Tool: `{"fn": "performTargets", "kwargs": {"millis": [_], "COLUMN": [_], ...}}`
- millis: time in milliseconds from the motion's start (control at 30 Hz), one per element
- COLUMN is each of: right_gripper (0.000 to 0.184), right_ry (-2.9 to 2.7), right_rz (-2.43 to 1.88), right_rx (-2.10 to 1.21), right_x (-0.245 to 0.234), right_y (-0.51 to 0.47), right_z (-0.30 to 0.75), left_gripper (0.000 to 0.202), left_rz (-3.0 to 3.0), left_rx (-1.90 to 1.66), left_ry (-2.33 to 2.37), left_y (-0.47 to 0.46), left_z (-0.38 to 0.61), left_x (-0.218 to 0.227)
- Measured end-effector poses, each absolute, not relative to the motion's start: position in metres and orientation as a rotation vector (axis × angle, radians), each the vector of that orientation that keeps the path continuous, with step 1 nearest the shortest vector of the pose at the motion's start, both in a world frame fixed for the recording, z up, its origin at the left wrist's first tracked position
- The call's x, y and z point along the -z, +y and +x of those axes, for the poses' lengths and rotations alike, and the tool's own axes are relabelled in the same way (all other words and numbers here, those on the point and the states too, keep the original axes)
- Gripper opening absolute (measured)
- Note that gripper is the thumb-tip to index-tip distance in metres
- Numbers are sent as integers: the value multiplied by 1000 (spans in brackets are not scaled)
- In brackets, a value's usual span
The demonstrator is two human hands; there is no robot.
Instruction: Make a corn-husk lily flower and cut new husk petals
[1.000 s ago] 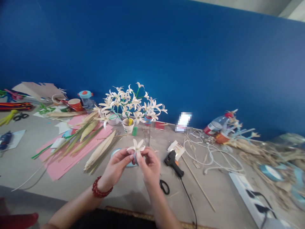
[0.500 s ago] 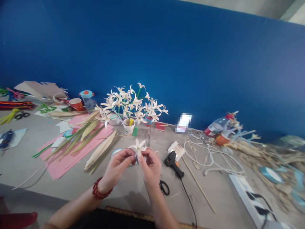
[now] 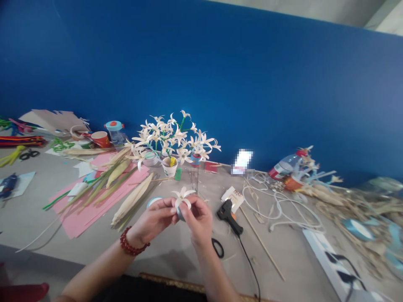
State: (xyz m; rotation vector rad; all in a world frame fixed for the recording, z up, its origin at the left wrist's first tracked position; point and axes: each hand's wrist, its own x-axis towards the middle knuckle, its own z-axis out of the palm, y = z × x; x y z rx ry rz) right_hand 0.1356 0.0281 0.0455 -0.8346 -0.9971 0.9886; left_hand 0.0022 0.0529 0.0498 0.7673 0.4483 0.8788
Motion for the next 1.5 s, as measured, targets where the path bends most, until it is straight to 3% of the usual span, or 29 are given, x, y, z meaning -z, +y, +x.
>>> {"fn": "performTargets", "kwargs": {"millis": [167,333,700,1233,1500], "right_gripper": [13,15,10,17,10], "right_ry": [-1097,-1117,-1106,-951,-1073], "right_rz": [-953,-1024,-973,-820,-921], "right_rx": [-729,-682,-789,-1107,-808], "right_x": [-45,-45,-41,-51,-44], "right_y": [29,28,29,24,24], "right_z": [139,139,140,135,138], "left_gripper": [19,18,20,19,7], "left_rz": [992,1153,1085,779,1411], "left_rx": [-1048,-1094,-1069,-872,-1274], "left_ry": [576,691,643,424,713], "left_y": [48,45,47,51,44], "left_z": [3,3,0,-1,2], "left_x": [-45,-42,-44,-48,-42]}}
